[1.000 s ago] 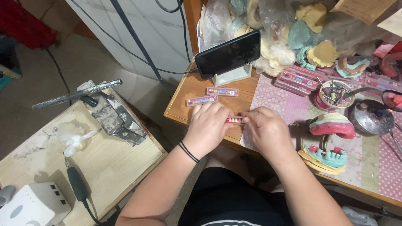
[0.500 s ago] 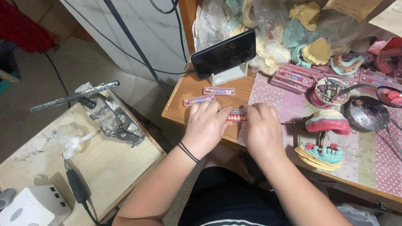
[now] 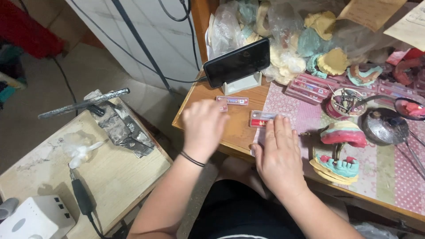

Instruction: Using a carving tool to apply and shape material on a dental prosthetic model at a laboratory bench.

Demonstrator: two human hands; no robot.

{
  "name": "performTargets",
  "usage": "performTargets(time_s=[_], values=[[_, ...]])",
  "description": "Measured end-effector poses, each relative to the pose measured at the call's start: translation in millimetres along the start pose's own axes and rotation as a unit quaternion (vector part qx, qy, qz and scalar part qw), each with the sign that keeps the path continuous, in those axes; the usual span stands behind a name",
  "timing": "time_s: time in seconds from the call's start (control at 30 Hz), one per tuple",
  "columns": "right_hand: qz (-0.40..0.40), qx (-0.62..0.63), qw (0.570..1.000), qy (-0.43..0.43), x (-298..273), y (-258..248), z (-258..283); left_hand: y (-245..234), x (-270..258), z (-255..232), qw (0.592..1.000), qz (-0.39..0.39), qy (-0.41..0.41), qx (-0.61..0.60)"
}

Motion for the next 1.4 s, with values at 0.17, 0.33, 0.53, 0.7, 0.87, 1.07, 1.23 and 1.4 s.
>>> performTargets(time_s=[0.17,0.33,0.53,0.7,0.87,1.07,1.23,1.4], values=[[-0.021,0.069,0.994,-0.082,8.9,0.6,20.0,-4.0,-19.5,47.8,0.997,0.004,-0.070,0.008],[-0.039,0.084,0.989,-0.117,14.8,6.4,26.8,-3.1,-25.6,60.7,0.994,0.020,-0.102,-0.015],[-0.080,0.135,0.980,-0.123,10.0,-28.6,14.9,-20.0,-20.6,37.4,0.995,0.024,-0.101,-0.006],[-0.136,0.207,0.955,-0.160,-22.8,-114.1,-8.6,-25.5,-4.0,-37.0,0.998,0.003,0.008,-0.057],[-0.163,0.028,0.984,0.066,-70.5,-144.7,-128.0,-17.3,18.0,-104.4,0.980,0.038,0.090,-0.172],[-0.008,-0.064,0.940,0.336,-124.6,-118.7,-272.1,0.3,54.2,-167.0,0.880,0.218,0.121,-0.404],[0.060,-0.054,0.938,0.336,-140.2,-99.5,-294.8,22.9,77.5,-199.3,0.824,0.343,0.110,-0.437],[0.039,-0.036,0.966,0.254,-139.3,-107.4,-293.0,40.2,86.4,-208.9,0.816,0.355,0.130,-0.438]])
Point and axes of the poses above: each hand's wrist, its own x-axis towards the middle knuckle, its own y-axis out of the palm, z = x × y, the point moved 4 cm from there along x, towards the middle knuckle, and after that the axes turned 6 degrees about z, right-handed, at the moved point
